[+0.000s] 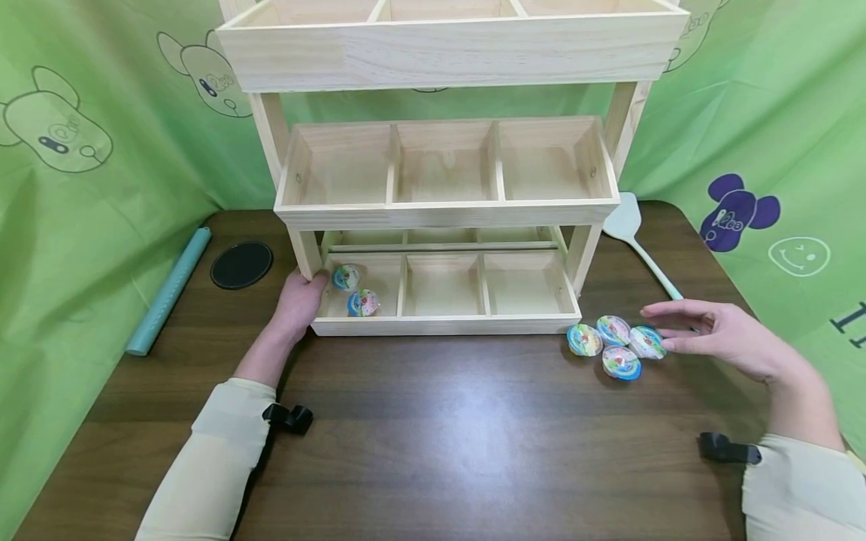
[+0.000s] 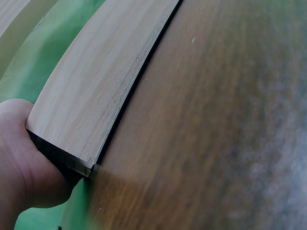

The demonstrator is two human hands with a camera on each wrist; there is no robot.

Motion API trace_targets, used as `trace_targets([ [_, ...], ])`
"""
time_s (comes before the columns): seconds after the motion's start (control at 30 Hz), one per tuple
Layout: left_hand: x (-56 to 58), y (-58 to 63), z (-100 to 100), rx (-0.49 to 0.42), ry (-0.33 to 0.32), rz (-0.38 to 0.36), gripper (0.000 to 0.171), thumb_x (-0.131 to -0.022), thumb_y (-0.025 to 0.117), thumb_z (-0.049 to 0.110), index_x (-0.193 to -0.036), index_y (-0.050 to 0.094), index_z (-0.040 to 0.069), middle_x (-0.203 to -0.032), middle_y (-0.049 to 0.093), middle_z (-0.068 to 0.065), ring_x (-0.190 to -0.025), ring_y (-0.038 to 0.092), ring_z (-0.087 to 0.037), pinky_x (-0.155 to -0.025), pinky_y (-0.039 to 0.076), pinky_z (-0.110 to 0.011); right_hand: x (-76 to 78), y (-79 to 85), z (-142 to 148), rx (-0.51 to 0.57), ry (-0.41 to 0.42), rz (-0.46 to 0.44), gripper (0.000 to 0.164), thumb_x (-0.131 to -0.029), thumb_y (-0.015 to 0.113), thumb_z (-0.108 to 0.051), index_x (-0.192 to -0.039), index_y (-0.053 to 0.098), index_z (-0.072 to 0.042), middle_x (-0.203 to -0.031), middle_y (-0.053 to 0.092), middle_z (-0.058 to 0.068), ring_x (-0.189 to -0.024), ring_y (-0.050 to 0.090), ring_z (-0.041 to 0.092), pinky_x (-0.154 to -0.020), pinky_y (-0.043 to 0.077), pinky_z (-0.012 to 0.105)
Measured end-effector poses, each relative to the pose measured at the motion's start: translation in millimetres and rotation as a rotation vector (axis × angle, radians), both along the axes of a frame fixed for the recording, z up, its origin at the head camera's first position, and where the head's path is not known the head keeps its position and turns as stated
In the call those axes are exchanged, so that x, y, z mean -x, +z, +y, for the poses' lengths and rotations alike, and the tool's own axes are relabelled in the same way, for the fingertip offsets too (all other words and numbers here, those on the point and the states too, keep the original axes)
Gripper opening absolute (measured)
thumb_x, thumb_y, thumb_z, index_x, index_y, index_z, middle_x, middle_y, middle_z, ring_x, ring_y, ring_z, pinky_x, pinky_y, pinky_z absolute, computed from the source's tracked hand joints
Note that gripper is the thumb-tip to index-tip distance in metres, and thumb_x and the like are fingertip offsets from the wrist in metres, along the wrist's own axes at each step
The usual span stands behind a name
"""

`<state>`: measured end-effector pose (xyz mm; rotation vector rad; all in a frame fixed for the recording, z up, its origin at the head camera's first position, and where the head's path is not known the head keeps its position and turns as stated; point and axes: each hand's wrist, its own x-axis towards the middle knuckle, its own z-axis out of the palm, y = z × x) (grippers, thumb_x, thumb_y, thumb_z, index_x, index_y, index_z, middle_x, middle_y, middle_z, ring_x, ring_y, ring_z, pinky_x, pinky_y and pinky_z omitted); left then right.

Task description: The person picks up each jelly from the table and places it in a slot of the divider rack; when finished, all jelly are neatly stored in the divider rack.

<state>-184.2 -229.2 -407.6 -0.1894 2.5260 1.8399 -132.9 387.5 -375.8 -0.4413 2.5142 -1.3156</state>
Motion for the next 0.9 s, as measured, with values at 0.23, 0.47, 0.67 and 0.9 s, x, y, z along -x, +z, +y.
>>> trace_targets([
  [0.23,-1.2,1.2,0.6,0.001,-0.001,-0.003,0.058,-0.107,0.04,0.021,-0.154,0.024,-0.008,-0.143,0.044,-0.031,-0.124,0.05,-0.039,-0.103,0.042,-0.049,0.6,-2.7,1.9,-0.032,0.141,-0.051,0.052,-0.092,0.07,-0.001,-0.142,0.056,-0.006,-0.136,0.062,-0.007,-0.112,0.062,0.008,-0.085,0.052,0.023],
  [0.47,-1.3,0.9,-0.2,-0.007,-0.006,-0.004,0.058,-0.107,0.04,0.021,-0.155,0.023,-0.006,-0.144,0.043,-0.031,-0.124,0.05,-0.039,-0.105,0.042,-0.05,2.6,-2.9,-0.2,-0.092,0.147,-0.022,0.048,-0.09,0.074,-0.005,-0.137,0.061,-0.007,-0.12,0.07,0.001,-0.097,0.064,0.011,-0.08,0.051,0.023],
  [0.67,-1.1,1.8,0.3,-0.009,-0.012,-0.008,0.059,-0.107,0.039,0.022,-0.156,0.022,-0.006,-0.146,0.042,-0.03,-0.126,0.049,-0.039,-0.105,0.042,-0.049,3.4,-4.0,-1.6,-0.14,0.13,-0.011,0.049,-0.089,0.077,-0.009,-0.136,0.062,-0.01,-0.118,0.07,-0.002,-0.096,0.064,0.01,-0.078,0.05,0.022],
  [0.9,-0.7,0.9,0.3,-0.009,-0.017,-0.003,0.06,-0.107,0.039,0.023,-0.156,0.021,-0.006,-0.146,0.042,-0.03,-0.126,0.049,-0.038,-0.105,0.042,-0.049,5.6,-7.4,-5.1,-0.153,0.12,-0.006,0.05,-0.086,0.08,-0.01,-0.134,0.063,-0.012,-0.113,0.071,0.0,-0.095,0.065,0.01,-0.076,0.049,0.021],
])
